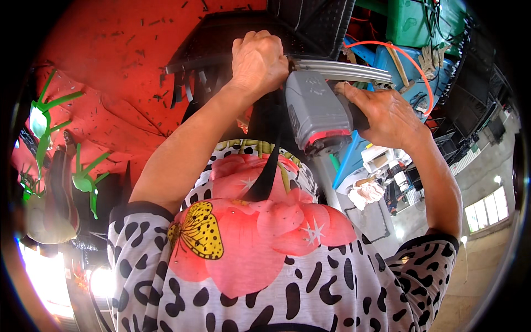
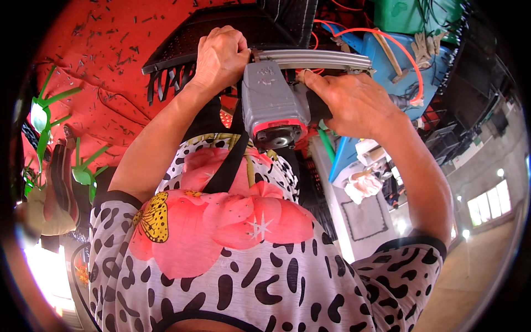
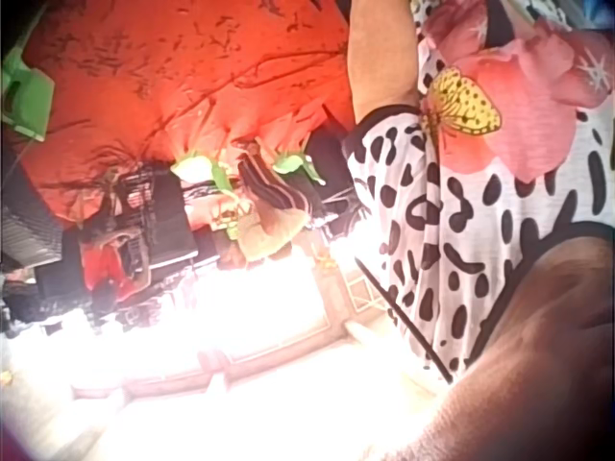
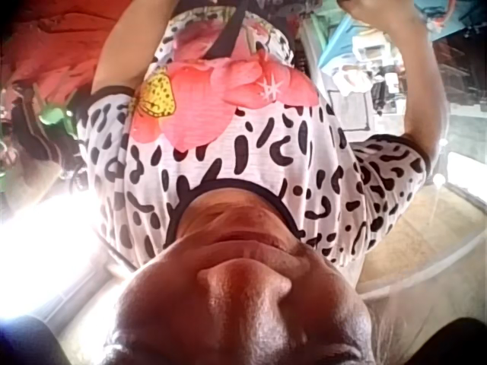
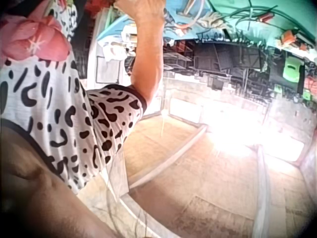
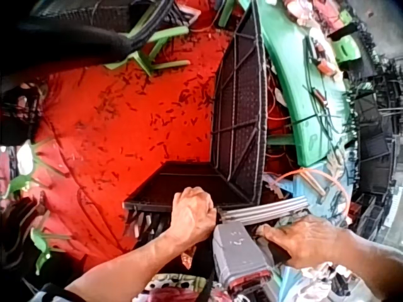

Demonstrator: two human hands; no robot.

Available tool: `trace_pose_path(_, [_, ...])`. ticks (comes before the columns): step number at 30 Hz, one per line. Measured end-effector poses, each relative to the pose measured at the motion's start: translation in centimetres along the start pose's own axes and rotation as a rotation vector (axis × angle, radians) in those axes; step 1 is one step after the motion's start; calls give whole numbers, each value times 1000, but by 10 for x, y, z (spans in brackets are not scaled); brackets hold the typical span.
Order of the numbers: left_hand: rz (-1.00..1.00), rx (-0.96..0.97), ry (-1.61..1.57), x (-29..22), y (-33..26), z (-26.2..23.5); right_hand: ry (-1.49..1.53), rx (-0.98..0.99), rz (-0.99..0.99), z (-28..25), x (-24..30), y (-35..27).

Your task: The person secures black straps onto a furniture frame by pulling them tight with pliers, fastening them with a staple gun, and trimming the ends with scissors.

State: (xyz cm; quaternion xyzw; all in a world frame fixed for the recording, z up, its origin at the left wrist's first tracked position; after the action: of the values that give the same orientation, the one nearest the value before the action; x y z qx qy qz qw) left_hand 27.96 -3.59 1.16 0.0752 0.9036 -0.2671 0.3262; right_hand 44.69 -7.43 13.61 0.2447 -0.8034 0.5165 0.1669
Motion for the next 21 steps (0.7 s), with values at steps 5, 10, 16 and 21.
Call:
trace_pose_path(5, [-10,18,-7,1,1,0,26,-78,-13,-2,3,-1])
trace_pose_path(10, [-31,58,-23,2,2,3,47,-167,-55,1,2,-1])
trace_pose_path(16, [-9,59,-30,-4,1,6,49,-149,-7,5,2,-5])
trace_pose_path(21, [-2,141,-27,-7,3,8,89,-59,64,12,-10,-5])
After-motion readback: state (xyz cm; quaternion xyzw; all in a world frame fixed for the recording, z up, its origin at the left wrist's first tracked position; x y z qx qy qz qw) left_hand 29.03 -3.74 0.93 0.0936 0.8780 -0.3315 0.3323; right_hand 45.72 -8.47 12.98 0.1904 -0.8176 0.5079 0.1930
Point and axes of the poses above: each hand's wrist, its own y-axis towards the middle knuckle, its own z-axis out of the palm, x = y × z, the point moved 4 cm from there along y, towards the middle knuckle, and after that the axes turned 12 degrees about -z, right-handed, at the moved point
